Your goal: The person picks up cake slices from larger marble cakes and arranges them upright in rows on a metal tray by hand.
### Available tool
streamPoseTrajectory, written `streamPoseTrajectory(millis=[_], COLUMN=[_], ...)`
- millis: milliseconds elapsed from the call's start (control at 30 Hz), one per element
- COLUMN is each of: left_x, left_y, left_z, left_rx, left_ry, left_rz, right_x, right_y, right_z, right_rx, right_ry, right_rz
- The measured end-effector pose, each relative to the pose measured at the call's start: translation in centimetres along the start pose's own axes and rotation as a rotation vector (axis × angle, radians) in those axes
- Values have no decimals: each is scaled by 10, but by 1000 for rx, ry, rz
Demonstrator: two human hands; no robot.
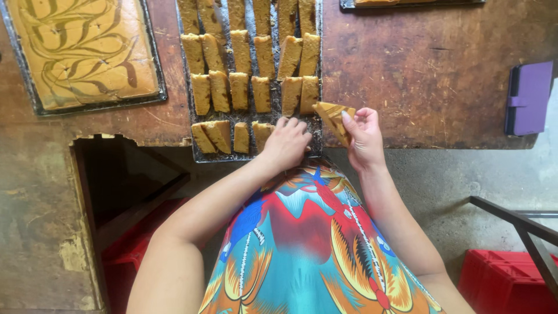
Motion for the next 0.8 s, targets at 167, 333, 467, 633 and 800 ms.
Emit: streamPoseTrajectory(millis=[167, 333, 467, 633, 800], left_x=[-4, 24, 53, 120, 143], left_y=[-26, -34, -34, -22, -23], left_z=[12, 10, 10, -3, -24], left_rx=[237, 395, 414, 175, 102], left_ry=[-118, 317, 199, 295, 362], left_rz=[-333, -425, -437, -871, -593], right_x=[6, -3, -26, -70, -84], right_y=[8, 9, 4, -9, 6], right_z=[-7, -13, -19, -33, -29], right_rx=[-251, -357, -458, -483, -424], right_ry=[-26, -120, -245, -303, -373], right_rz=[288, 478, 594, 485, 230])
Point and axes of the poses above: each hand's wrist, its own z-axis towards the middle knuckle, its own x-axis out of the back of the hand, y = z × x, the point moved 6 cm from there along z, towards the middle knuckle, and after that the axes turned 10 degrees about -x, right-handed, at the moved point
